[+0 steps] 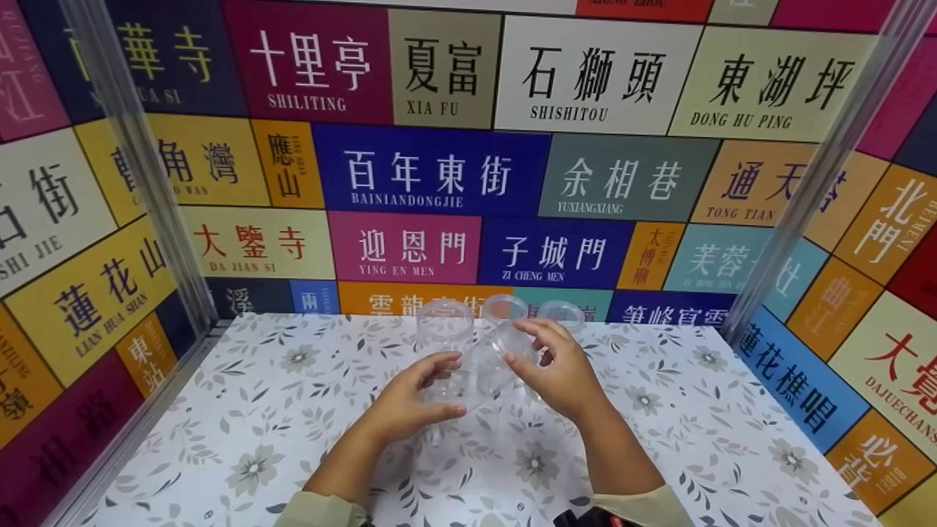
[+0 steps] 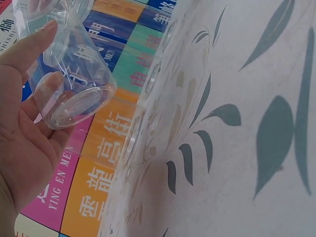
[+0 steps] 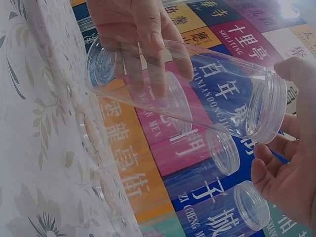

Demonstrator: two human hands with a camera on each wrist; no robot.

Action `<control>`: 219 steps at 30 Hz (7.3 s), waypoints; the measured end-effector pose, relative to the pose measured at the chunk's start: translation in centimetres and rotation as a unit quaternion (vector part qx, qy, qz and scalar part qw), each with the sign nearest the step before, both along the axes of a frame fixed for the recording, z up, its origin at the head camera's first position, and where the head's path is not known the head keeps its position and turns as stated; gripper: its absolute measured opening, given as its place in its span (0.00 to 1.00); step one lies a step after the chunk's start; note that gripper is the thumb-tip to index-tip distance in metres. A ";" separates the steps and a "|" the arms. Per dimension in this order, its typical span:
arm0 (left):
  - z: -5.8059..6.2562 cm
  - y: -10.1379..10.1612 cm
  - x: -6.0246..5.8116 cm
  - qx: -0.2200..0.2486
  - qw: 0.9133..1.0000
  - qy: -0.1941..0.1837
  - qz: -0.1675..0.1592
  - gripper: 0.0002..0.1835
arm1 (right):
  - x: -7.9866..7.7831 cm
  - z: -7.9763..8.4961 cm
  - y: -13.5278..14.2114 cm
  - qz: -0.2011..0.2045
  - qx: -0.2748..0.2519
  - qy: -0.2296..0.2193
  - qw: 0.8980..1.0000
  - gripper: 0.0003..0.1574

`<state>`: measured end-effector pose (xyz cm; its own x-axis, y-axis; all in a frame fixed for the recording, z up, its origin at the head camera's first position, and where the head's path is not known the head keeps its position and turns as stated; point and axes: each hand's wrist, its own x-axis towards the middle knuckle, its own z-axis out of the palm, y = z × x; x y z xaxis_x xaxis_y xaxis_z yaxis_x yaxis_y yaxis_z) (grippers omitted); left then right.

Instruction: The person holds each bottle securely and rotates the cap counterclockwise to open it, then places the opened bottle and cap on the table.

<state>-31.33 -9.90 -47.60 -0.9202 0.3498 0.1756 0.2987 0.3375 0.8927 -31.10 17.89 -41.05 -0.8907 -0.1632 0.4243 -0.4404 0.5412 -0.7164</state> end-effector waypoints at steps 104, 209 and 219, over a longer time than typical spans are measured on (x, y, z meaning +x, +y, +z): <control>-0.4 0.0 -0.3 0.013 1.000 -0.002 0.001 0.41 | 0.5 0.7 0.0 -0.007 -0.014 -0.031 0.999 0.37; -3.4 -16.8 -4.8 0.092 0.927 -0.125 0.341 0.61 | -7.5 -10.7 12.9 -0.118 -0.037 -0.263 0.957 0.54; -2.8 -16.1 -3.1 0.092 0.928 -0.114 0.343 0.60 | -6.1 -9.3 13.4 -0.102 -0.038 -0.250 0.962 0.53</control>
<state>-34.46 -26.02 -50.36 -0.9360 -0.3481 -0.0519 -0.1333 0.2140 0.9677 -37.18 31.24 -50.32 -0.9968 0.0506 -0.0622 0.0795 0.5177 -0.8518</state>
